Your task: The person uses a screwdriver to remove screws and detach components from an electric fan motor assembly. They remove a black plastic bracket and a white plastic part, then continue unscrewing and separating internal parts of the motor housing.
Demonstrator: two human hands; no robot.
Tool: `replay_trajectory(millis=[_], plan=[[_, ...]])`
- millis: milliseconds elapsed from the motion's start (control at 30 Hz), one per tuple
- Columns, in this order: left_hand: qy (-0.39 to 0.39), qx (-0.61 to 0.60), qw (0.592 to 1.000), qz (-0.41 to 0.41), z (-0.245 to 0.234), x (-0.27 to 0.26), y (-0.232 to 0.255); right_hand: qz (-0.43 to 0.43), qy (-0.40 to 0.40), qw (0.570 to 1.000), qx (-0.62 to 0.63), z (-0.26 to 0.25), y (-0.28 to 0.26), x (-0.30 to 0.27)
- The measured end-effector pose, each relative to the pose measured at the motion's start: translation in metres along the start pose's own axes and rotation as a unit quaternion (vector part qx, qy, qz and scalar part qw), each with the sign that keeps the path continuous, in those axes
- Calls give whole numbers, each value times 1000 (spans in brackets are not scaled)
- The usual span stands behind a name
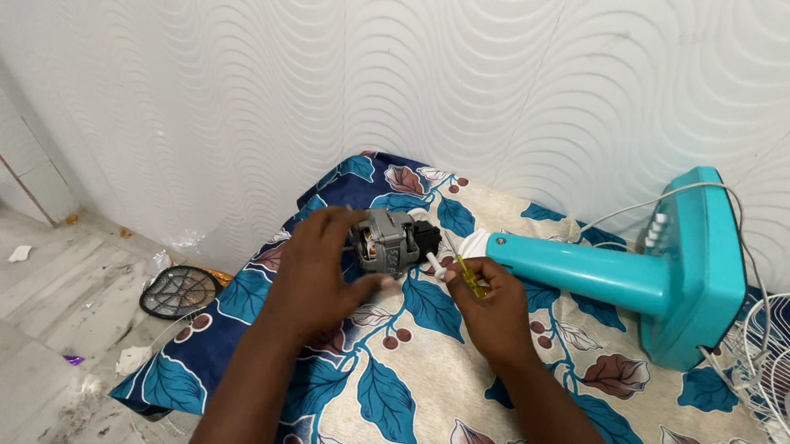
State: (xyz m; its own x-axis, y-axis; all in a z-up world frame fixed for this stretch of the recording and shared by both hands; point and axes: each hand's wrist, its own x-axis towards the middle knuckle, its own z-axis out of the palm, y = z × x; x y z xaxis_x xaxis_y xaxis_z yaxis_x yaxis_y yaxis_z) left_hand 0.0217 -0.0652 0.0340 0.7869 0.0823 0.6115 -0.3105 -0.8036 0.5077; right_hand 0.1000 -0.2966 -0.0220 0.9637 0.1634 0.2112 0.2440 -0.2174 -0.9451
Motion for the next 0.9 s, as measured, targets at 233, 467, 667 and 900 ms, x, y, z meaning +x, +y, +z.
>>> replay_trajectory(millis=[233,467,667,900], plan=[[-29,82,996,-20,34,12,15,-53,18,997,-48,5,-16,-4],[33,58,997,32,46,4,-5,-62,41,988,-132,13,-17,-5],[57,58,996,42,49,1,-6,-93,58,990,-88,11,-9,-8],[67,55,995,42,47,1,-6,-113,100,986,-66,2,-9,-10]])
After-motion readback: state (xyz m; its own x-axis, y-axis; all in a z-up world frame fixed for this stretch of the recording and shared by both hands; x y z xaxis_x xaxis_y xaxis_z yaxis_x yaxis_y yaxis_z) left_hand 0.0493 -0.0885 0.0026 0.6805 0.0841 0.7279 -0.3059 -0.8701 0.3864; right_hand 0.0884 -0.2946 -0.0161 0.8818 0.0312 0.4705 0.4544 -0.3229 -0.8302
